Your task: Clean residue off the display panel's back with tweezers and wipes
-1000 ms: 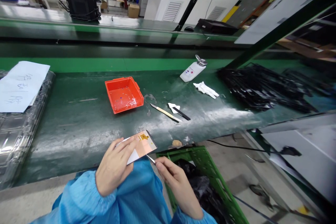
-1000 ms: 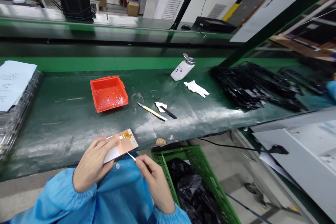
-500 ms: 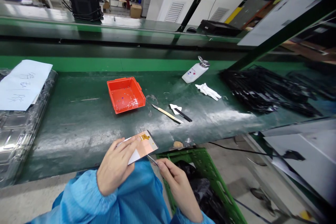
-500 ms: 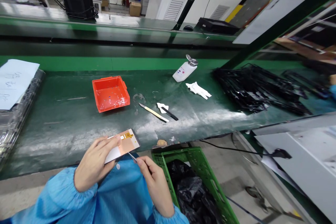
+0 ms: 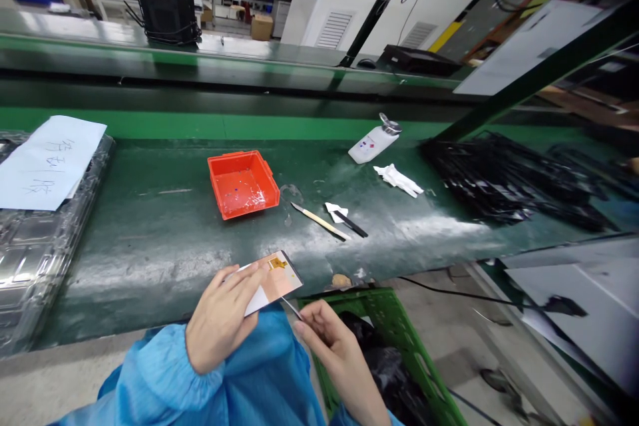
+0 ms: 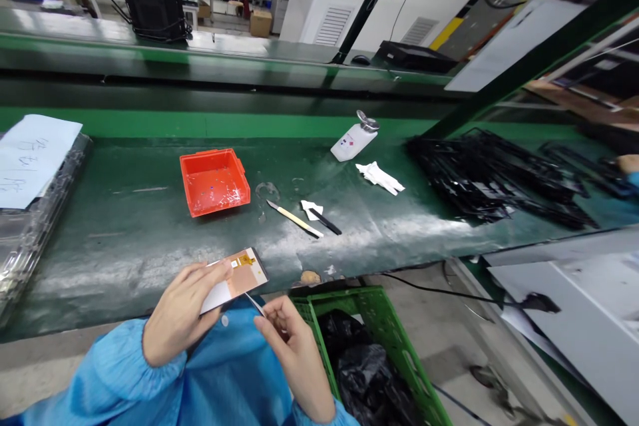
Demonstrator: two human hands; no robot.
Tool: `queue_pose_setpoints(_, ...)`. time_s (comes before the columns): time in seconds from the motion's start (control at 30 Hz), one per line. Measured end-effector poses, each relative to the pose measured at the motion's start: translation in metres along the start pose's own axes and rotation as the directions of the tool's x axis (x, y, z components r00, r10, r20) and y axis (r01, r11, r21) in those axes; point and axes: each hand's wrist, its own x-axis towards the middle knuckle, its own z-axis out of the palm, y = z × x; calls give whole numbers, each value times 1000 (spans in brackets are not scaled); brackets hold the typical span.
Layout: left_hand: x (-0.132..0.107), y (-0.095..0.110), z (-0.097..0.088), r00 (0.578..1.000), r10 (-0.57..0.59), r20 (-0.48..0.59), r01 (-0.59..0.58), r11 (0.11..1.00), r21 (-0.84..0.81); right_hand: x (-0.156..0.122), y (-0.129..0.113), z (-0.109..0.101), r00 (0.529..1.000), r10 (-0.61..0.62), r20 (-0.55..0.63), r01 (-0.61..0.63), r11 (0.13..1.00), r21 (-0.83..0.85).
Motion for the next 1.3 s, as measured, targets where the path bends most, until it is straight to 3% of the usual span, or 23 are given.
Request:
queue_pose_setpoints(0.23, -2, -3, 3, 1000, 21, 2, -21, 1000, 17, 3, 2, -1, 1000, 20, 5, -20, 998, -60)
queue_pose_setpoints(0.4, -2, -2, 3, 1000, 2, -19, -2, 1000, 3, 3, 2, 0, 999, 28, 22, -29, 998, 58)
queue_pose_setpoints(0.63, 0, -2, 4, 1000, -6, -21, 6, 1000, 5, 7, 10, -5, 986, 129, 110, -138, 988, 76)
queue_pose_setpoints(0.83, 0, -2, 6, 999, -16, -45, 16, 1000, -7, 8, 5, 1, 992, 97, 80, -108, 981, 160)
queue_pose_setpoints(1.0, -3, -5, 8, 999, -2, -43, 3, 1000, 21, 9, 6, -2, 988, 135, 82, -142, 985, 96)
queue_pose_setpoints(1.3, 0, -3, 5, 998, -6, -57, 8, 999, 34, 8, 7, 1, 998, 40, 39, -44, 995, 91)
